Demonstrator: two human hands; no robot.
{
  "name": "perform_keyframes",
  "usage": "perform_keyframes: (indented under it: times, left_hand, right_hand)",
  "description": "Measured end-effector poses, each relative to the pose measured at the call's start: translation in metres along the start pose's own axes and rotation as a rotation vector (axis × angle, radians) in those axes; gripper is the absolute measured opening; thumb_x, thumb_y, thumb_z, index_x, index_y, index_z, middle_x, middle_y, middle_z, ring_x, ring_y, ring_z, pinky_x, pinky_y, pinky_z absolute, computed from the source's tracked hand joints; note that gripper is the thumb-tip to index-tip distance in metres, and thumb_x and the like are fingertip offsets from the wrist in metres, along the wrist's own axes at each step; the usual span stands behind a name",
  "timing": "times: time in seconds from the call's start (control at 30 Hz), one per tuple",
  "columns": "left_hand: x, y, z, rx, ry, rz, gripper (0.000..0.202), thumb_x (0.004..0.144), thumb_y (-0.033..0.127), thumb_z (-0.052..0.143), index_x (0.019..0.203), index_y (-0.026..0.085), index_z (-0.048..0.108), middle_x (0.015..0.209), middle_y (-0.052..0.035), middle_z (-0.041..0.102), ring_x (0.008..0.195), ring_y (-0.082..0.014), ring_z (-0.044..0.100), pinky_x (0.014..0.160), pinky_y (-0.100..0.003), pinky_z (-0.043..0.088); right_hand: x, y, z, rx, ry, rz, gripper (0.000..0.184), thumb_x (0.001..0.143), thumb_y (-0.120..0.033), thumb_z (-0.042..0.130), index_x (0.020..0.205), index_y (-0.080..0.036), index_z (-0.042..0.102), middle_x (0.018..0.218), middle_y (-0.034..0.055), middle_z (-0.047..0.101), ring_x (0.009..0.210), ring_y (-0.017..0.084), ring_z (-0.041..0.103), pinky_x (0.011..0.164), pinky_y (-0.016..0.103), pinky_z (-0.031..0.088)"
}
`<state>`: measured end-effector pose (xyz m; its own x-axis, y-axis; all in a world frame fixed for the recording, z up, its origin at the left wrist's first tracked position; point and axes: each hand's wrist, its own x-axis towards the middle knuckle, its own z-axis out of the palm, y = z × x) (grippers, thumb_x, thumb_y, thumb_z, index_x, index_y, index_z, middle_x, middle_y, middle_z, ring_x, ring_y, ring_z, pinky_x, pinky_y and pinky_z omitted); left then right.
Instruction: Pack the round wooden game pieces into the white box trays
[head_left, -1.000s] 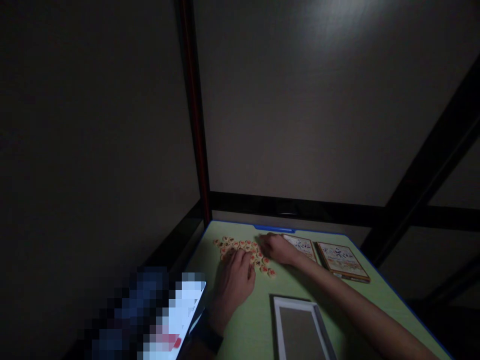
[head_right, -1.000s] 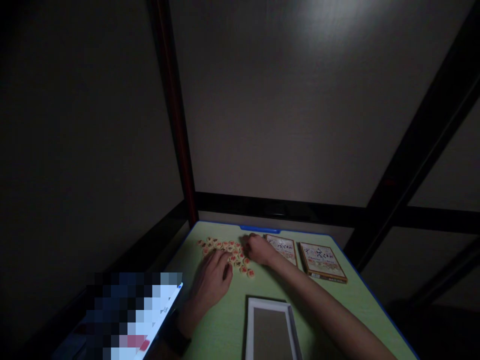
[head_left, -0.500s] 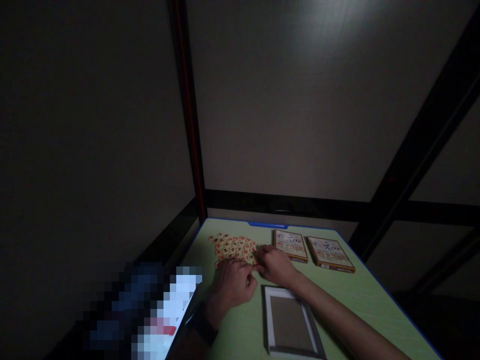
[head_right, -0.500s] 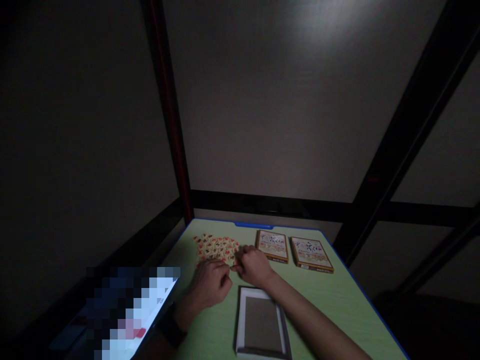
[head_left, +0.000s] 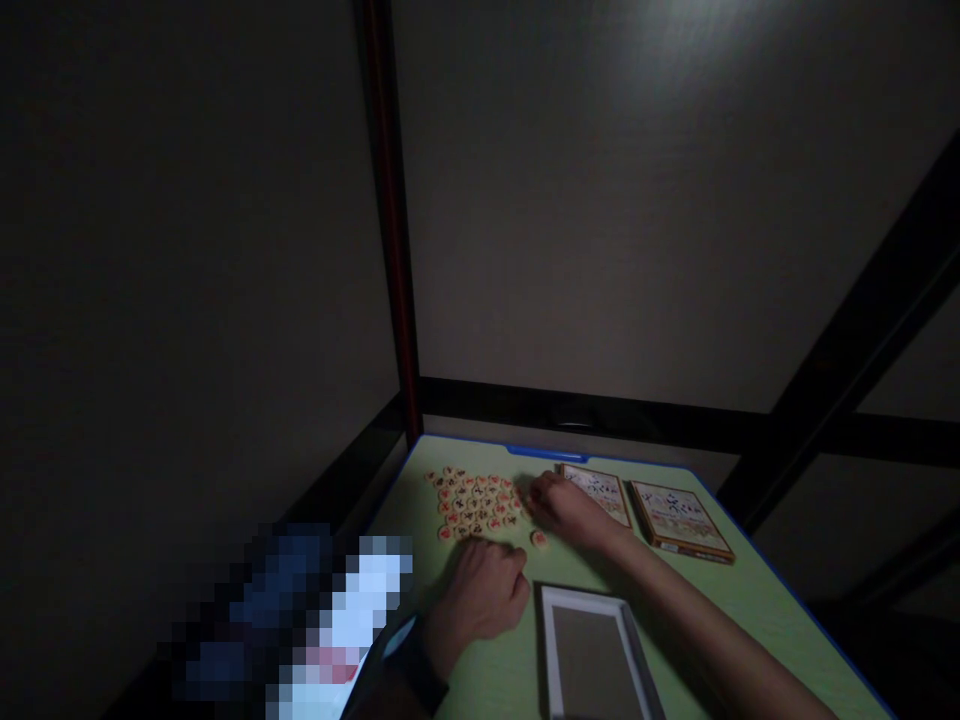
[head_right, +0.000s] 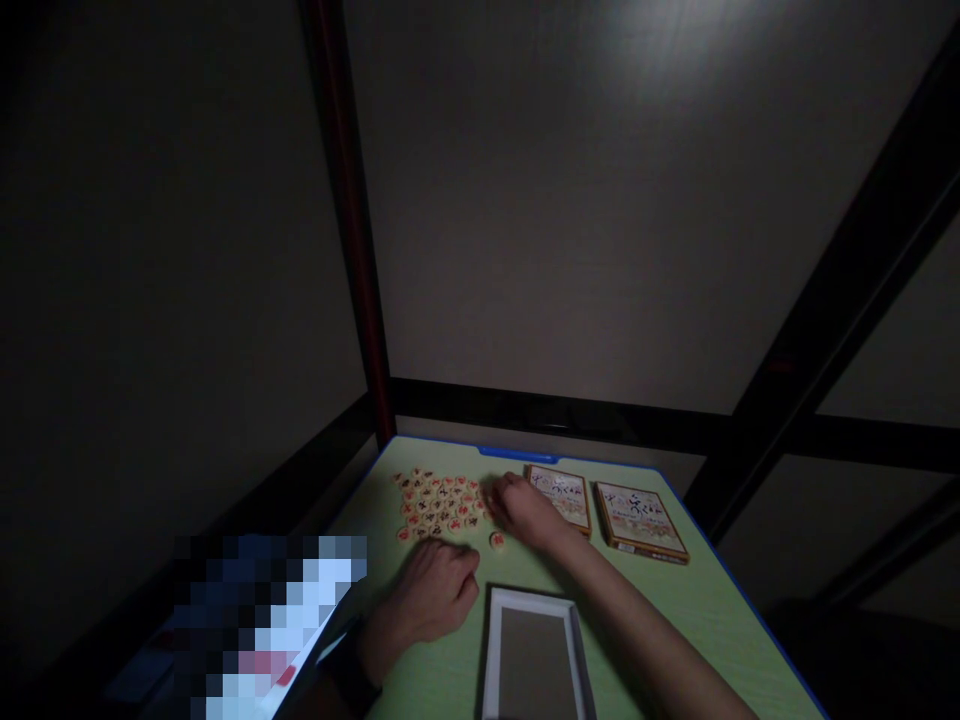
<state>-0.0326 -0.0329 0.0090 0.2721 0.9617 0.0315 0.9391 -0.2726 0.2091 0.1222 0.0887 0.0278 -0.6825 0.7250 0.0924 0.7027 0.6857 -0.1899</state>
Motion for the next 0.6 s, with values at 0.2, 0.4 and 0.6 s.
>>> perform_keyframes:
  times: [0.2, 0.4, 0.6]
  left_hand:
    - [0.001, 0.001, -0.004, 0.011, -0.014, -0.005, 0.026, 0.09, 0.02, 0.045, 0.095, 0.019, 0.07, 0.094, -0.0103, 0.075, 0.09, -0.0253, 0.07, 0.086, -0.04, 0.052]
    - [0.001, 0.0, -0.003, 0.017, -0.01, 0.002, 0.027, 0.09, 0.021, 0.044, 0.096, 0.018, 0.07, 0.093, -0.0109, 0.075, 0.088, -0.0251, 0.071, 0.085, -0.039, 0.052]
    - [0.003, -0.004, 0.004, -0.025, 0.019, -0.01, 0.025, 0.09, 0.022, 0.044, 0.094, 0.018, 0.069, 0.093, -0.0118, 0.075, 0.086, -0.0248, 0.07, 0.082, -0.037, 0.051]
  right_hand:
    - [0.012, -0.021, 0.007, -0.103, -0.038, 0.158, 0.025, 0.099, -0.032, 0.048, 0.098, -0.018, 0.069, 0.102, 0.0127, 0.071, 0.089, 0.021, 0.067, 0.071, 0.026, 0.043]
    - [0.021, -0.038, 0.014, -0.165, -0.026, 0.181, 0.025, 0.095, -0.029, 0.05, 0.109, -0.018, 0.068, 0.106, 0.0164, 0.073, 0.097, 0.027, 0.068, 0.076, 0.031, 0.047]
    - [0.023, -0.04, 0.004, -0.173, -0.011, 0.149, 0.023, 0.095, -0.023, 0.049, 0.107, -0.014, 0.067, 0.105, 0.0178, 0.072, 0.099, 0.028, 0.067, 0.081, 0.033, 0.047]
